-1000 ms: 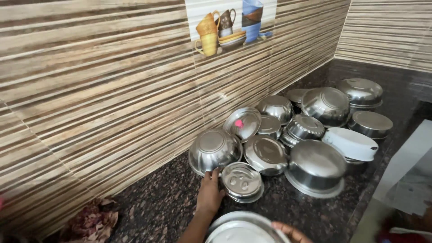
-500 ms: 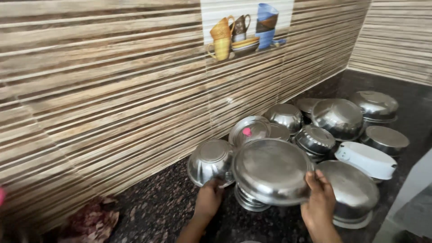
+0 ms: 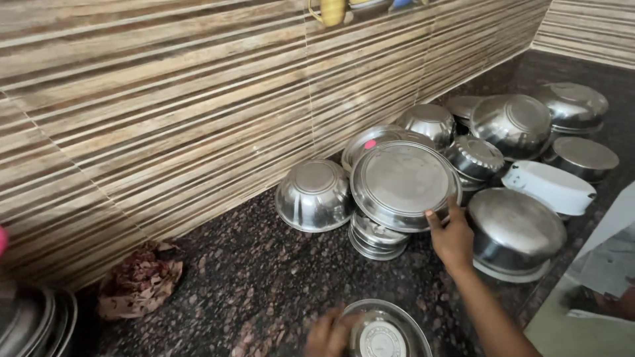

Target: The person washes various stainless steel kitchen items, including a small lid, a large bowl, and a small pot, using a steel wool scrubber. They rinse the items under a running tap and place them on the countertop.

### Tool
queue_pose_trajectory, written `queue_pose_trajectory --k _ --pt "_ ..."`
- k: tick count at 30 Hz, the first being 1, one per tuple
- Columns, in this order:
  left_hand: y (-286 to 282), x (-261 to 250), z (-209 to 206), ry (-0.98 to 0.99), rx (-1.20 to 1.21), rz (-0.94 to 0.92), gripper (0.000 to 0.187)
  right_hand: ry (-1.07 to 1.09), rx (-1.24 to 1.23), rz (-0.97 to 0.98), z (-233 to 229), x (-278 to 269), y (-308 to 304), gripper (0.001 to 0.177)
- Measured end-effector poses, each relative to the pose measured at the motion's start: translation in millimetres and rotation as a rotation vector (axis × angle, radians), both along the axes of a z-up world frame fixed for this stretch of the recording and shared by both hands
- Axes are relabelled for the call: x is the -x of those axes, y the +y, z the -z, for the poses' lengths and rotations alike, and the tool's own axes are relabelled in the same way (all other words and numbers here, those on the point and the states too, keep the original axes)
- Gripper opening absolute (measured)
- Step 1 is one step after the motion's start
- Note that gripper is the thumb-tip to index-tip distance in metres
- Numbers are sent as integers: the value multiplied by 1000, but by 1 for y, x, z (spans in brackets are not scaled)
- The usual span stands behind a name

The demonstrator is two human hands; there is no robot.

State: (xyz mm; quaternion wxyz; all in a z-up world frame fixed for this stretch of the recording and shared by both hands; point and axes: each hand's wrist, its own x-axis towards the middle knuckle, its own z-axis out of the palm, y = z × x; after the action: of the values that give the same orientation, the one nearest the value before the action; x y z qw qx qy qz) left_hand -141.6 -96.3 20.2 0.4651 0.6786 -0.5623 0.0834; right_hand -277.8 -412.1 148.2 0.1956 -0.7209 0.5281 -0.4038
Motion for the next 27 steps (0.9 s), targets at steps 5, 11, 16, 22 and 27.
queue_pose_trajectory --k 5,11,16,22,27 --pt "-17 42 16 -149 97 -262 24 39 -62 -59 -26 20 57 67" --pt "-12 40 2 -66 -180 -131 38 -187 -50 -251 -14 59 123 48" --pt "0 36 -6 6 -349 30 51 -128 -167 -200 2 84 153 39" --pt "3 31 -5 10 -340 53 62 -212 -72 -99 16 93 166 28" --pt "6 32 -20 19 -286 54 72 -485 -93 -172 41 95 156 24"
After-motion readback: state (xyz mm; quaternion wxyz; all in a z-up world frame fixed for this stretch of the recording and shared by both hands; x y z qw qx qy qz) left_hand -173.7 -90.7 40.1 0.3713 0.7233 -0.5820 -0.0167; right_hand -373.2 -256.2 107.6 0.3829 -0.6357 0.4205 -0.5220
